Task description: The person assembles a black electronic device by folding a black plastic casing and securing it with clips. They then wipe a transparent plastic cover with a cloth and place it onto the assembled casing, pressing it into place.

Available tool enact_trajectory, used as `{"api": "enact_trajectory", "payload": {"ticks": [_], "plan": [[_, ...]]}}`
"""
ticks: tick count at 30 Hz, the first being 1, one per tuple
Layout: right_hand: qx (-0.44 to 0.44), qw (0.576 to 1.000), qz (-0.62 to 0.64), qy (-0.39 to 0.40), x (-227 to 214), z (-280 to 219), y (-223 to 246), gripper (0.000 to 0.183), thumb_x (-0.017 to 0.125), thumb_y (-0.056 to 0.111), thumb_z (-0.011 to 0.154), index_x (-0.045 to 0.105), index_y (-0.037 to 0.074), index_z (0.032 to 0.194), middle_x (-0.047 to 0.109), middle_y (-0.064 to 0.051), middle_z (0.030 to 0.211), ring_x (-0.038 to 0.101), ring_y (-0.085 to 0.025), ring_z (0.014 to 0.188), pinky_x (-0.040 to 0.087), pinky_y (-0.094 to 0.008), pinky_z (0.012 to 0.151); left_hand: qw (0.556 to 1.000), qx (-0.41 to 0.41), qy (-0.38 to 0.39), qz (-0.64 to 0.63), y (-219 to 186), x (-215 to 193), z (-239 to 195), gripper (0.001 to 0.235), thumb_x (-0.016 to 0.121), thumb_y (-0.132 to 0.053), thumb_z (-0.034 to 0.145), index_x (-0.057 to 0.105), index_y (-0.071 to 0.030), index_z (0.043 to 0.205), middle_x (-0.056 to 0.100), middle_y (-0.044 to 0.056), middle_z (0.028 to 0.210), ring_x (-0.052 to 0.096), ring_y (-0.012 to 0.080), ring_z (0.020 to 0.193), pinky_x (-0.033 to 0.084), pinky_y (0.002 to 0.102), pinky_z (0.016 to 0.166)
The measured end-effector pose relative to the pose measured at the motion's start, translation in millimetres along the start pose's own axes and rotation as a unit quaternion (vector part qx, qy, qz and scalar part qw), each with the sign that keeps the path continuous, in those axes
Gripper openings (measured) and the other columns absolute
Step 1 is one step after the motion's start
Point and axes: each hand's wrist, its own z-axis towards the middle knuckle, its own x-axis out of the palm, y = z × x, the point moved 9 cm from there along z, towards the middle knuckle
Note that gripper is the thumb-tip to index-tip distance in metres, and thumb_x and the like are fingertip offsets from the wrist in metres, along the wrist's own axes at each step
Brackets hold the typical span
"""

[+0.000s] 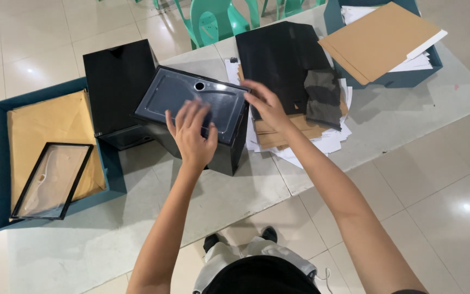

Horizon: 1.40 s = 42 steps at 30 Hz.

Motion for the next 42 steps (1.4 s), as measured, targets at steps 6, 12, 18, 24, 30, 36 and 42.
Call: {"api": "enact_trajectory", "payload": {"ticks": [6,12,18,24,30,36,42], "plan": [[0.128,0.992,0.015,-0.006,-2.7,-2.0,-39.6,0.026,0.073,0.026,0.099,0.076,0.002,0.109,0.073,-0.003,0.093,0.065,-0.007,0.080,0.053,-0.023,0.073,0.900,-0.249,-0.194,-0.301,77.7,32.7,-62.4,0.082,0.063,-0.020,0.105,0.010,0.000,0.164,0.012,0.024,0.168,0.015,0.0337,0.156,0.012,0.042,0.127],[0.320,0.938,-0.054,0.126,11.2,-21.8,-1.2,0.040,0.076,0.024,0.087,0.064,0.005,0.121,0.072,-0.006,0.088,0.070,-0.013,0.070,0.058,-0.031,0.064,0.782,-0.365,-0.040,-0.504,106.0,51.3,-56.5,0.052,0.053,-0.019,0.105,0.043,0.001,0.152,0.060,0.012,0.139,0.057,0.0190,0.120,0.045,0.030,0.103],[0.170,0.982,0.068,0.047,33.4,16.1,-53.8,0.047,0.066,0.029,0.101,0.064,-0.002,0.136,0.072,-0.003,0.099,0.067,-0.005,0.082,0.055,-0.022,0.071,0.895,-0.374,-0.029,-0.240,117.3,40.4,-28.2,0.035,0.054,-0.022,0.108,0.067,0.005,0.127,0.075,0.010,0.101,0.069,0.0160,0.090,0.053,0.031,0.084],[0.184,0.966,0.173,-0.050,24.4,12.3,-86.2,0.033,0.071,0.021,0.098,0.070,-0.008,0.114,0.074,-0.006,0.092,0.068,-0.010,0.077,0.055,-0.023,0.068,0.845,-0.406,-0.106,-0.332,135.7,40.5,-38.4,0.031,0.068,-0.018,0.099,0.071,0.006,0.119,0.075,0.010,0.102,0.068,0.0145,0.092,0.054,0.028,0.084],[0.197,0.975,0.080,-0.071,13.8,22.7,-94.9,0.026,0.071,0.022,0.096,0.065,-0.002,0.101,0.067,-0.002,0.081,0.064,-0.009,0.071,0.051,-0.024,0.063,0.824,-0.424,-0.041,-0.373,176.3,71.9,-17.4,0.043,0.063,-0.012,0.093,0.057,0.003,0.132,0.070,0.010,0.116,0.067,0.0170,0.103,0.054,0.029,0.088],[0.185,0.981,-0.060,0.009,17.8,60.4,-72.3,0.036,0.065,0.034,0.098,0.074,0.007,0.119,0.057,0.003,0.080,0.048,-0.005,0.067,0.038,-0.023,0.058,0.852,-0.377,-0.038,-0.361,179.1,89.2,18.9,0.041,0.057,-0.016,0.098,0.059,0.004,0.134,0.071,0.010,0.119,0.067,0.0180,0.107,0.052,0.029,0.092],[0.184,0.981,-0.051,-0.037,9.8,76.4,-92.8,0.042,0.077,0.027,0.097,0.077,-0.007,0.122,0.070,-0.006,0.098,0.058,-0.008,0.079,0.046,-0.024,0.071,0.821,-0.423,-0.024,-0.382,197.0,84.3,24.4,0.033,0.072,-0.024,0.096,0.069,0.000,0.118,0.072,0.008,0.105,0.068,0.0175,0.098,0.053,0.034,0.085]]}}
